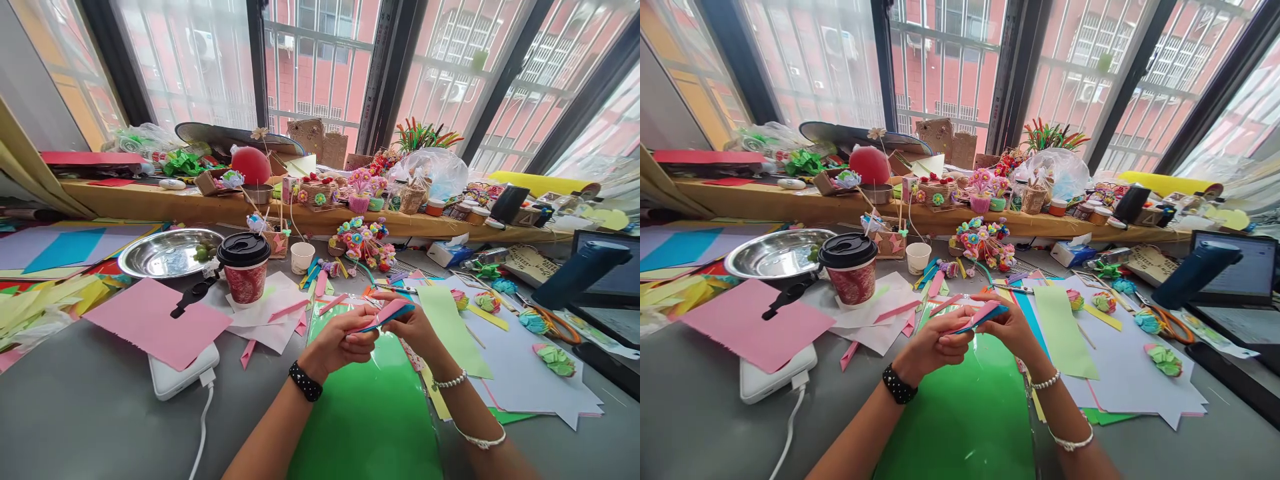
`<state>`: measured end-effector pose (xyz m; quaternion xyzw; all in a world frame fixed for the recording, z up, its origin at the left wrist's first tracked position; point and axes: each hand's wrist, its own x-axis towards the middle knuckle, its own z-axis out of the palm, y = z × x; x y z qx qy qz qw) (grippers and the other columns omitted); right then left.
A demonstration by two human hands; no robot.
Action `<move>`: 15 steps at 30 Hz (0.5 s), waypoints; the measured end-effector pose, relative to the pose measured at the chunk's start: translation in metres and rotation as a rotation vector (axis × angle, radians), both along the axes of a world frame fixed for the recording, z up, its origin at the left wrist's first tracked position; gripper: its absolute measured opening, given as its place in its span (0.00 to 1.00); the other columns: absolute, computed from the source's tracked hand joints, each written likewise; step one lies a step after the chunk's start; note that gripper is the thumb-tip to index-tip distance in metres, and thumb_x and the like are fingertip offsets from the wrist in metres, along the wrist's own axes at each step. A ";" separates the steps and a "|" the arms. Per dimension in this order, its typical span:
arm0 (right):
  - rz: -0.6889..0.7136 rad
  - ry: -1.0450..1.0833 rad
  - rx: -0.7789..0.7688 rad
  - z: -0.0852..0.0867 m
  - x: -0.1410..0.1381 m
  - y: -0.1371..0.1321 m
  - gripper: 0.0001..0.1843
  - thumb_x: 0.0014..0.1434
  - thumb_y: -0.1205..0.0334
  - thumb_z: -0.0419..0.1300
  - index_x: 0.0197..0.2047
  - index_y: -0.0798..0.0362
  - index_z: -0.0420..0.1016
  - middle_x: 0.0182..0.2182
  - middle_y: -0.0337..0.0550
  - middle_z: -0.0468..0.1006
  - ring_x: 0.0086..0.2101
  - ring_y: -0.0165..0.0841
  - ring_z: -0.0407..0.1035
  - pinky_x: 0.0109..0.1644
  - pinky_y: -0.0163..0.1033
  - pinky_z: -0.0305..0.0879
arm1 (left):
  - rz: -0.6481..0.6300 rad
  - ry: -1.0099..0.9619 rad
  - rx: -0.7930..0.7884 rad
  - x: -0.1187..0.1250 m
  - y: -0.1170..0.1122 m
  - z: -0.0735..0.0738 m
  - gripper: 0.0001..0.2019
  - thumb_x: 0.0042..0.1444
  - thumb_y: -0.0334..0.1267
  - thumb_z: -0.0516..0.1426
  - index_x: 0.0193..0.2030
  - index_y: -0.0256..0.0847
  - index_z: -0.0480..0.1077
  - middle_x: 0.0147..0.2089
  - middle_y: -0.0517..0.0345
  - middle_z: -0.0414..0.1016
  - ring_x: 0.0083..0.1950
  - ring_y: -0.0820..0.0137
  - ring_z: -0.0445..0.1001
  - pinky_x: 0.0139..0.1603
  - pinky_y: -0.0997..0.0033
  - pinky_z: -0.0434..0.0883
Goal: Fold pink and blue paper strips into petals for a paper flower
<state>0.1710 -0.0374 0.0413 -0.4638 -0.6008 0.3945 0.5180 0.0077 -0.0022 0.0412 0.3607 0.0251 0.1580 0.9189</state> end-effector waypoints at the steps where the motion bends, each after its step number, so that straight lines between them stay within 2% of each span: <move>1: 0.013 -0.015 0.028 0.001 0.001 0.001 0.21 0.40 0.58 0.65 0.40 0.50 0.73 0.23 0.36 0.68 0.20 0.25 0.56 0.22 0.32 0.55 | -0.024 -0.013 -0.032 0.000 0.000 -0.001 0.02 0.54 0.34 0.49 0.35 0.41 0.59 0.13 0.73 0.43 0.13 0.83 0.35 0.12 0.85 0.39; 5: 0.057 -0.128 0.163 0.008 0.000 0.005 0.20 0.42 0.59 0.65 0.42 0.48 0.74 0.27 0.38 0.70 0.28 0.31 0.63 0.33 0.37 0.61 | -0.085 -0.047 -0.112 -0.002 0.003 -0.005 0.02 0.54 0.33 0.49 0.34 0.42 0.60 0.13 0.72 0.42 0.13 0.83 0.34 0.12 0.87 0.39; 9: 0.061 -0.210 0.304 0.019 -0.001 0.005 0.17 0.42 0.59 0.65 0.39 0.44 0.75 0.34 0.41 0.68 0.37 0.35 0.63 0.43 0.41 0.61 | -0.132 -0.054 -0.172 -0.003 0.004 -0.005 0.04 0.53 0.34 0.50 0.37 0.41 0.62 0.13 0.72 0.41 0.12 0.83 0.34 0.11 0.87 0.39; 15: 0.096 -0.238 0.288 0.024 -0.001 0.002 0.09 0.45 0.55 0.62 0.32 0.47 0.76 0.35 0.43 0.65 0.39 0.36 0.63 0.36 0.39 0.65 | -0.178 -0.062 -0.195 -0.003 0.003 -0.002 0.06 0.53 0.35 0.51 0.36 0.37 0.64 0.13 0.71 0.41 0.13 0.84 0.34 0.11 0.87 0.39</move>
